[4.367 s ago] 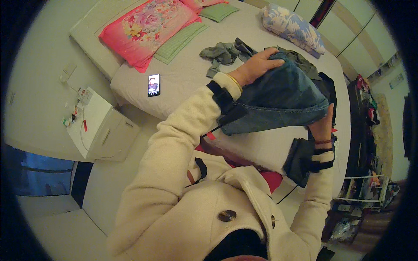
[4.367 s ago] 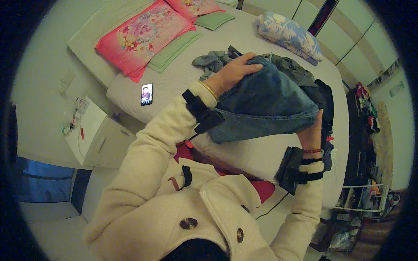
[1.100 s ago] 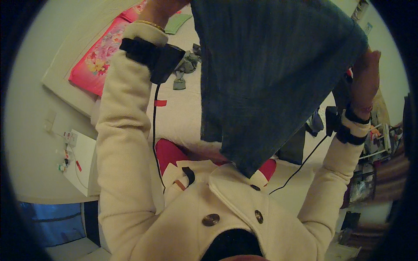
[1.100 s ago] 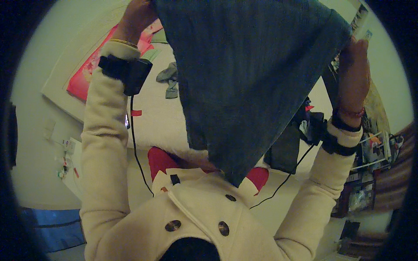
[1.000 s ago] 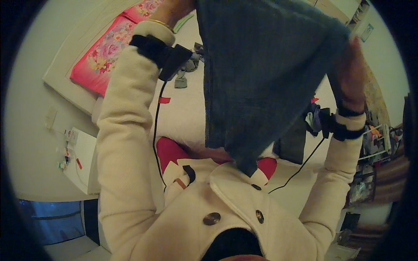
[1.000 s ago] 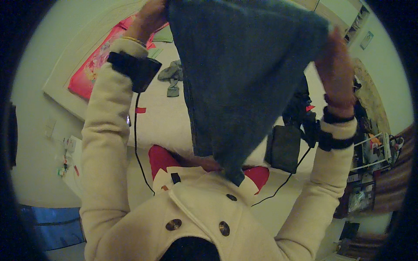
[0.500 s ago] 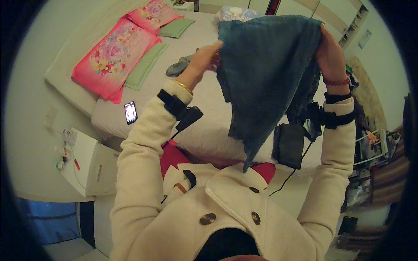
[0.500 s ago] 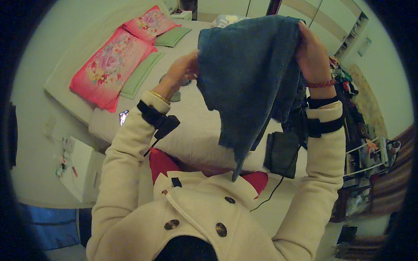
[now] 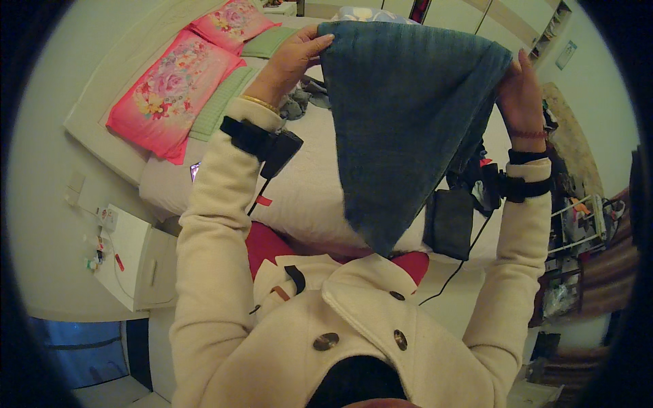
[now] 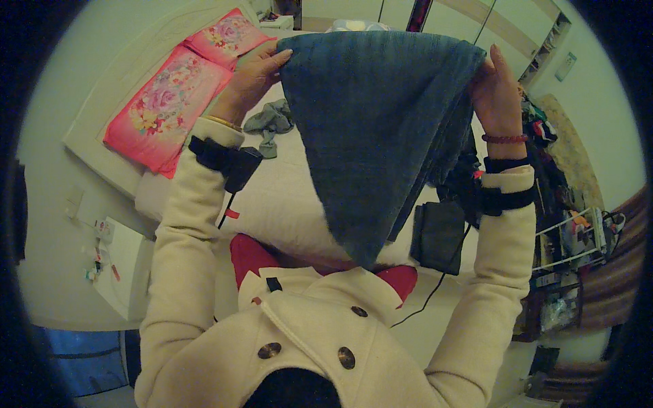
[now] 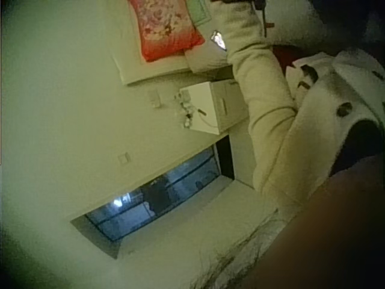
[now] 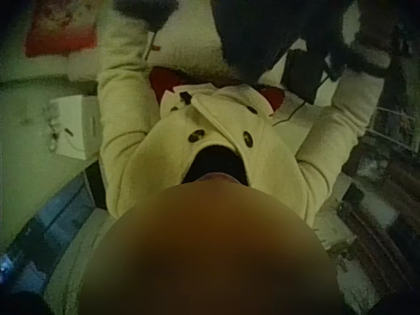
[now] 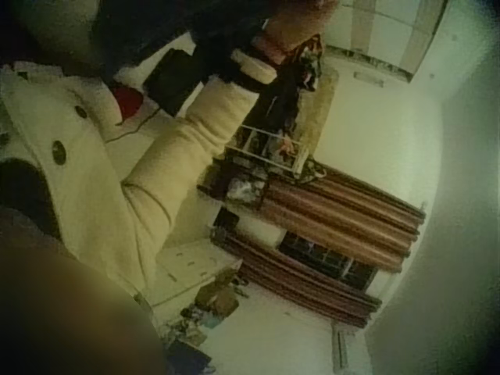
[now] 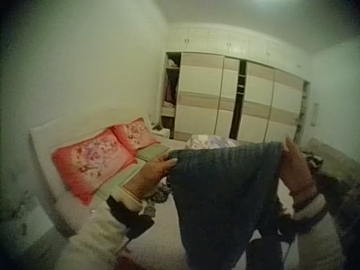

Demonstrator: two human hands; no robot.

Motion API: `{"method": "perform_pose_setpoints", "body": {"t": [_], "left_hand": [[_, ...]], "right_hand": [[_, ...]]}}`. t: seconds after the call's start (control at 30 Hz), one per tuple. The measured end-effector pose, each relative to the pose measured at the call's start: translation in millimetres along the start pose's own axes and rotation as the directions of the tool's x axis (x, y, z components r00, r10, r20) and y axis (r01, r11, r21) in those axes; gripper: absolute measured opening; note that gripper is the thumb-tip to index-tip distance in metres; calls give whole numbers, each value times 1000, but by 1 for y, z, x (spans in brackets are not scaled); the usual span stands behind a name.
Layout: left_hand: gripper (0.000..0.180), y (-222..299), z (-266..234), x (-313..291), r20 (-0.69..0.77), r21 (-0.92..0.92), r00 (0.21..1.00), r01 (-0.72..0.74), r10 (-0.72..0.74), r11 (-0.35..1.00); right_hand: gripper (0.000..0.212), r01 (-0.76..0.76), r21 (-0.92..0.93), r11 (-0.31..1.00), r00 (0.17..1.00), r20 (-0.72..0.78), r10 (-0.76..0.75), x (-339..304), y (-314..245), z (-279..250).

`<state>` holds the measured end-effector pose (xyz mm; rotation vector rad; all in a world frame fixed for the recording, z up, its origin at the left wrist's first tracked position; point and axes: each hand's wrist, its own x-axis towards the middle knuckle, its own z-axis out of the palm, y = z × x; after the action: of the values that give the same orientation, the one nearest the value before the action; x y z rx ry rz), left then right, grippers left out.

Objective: The person folds several garments on a bed, including a pair of black pants, a pair of blue jeans, and a black long-sleeved shirt. Each item is laid flat, smoothed, and folded into a compact rectangle before being stacked.

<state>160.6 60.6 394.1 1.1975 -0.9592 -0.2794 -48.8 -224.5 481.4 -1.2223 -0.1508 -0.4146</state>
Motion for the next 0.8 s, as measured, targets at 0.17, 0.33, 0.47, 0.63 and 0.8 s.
{"method": "perform_pose_setpoints", "body": {"t": [0.17,0.33,0.47,0.63,0.8], "left_hand": [[34,4,0,-7,-77,180,945,327,-318,928],[35,-12,25,-9,97,-493,914,388,-394,779],[47,-12,30,15,-11,-488,965,223,-262,844],[44,-12,43,33,-212,76,970,137,-118,988],[78,17,90,35,93,472,994,4,-55,882]], "right_hand": [[26,51,21,998,990,-135,-47,3,18,-1],[20,23,-89,996,999,36,-20,9,20,0],[21,-76,27,997,994,81,73,5,8,-14],[22,16,12,1000,999,28,-16,-2,-4,-47],[25,108,-73,992,993,63,-103,-4,2,-36]]}}
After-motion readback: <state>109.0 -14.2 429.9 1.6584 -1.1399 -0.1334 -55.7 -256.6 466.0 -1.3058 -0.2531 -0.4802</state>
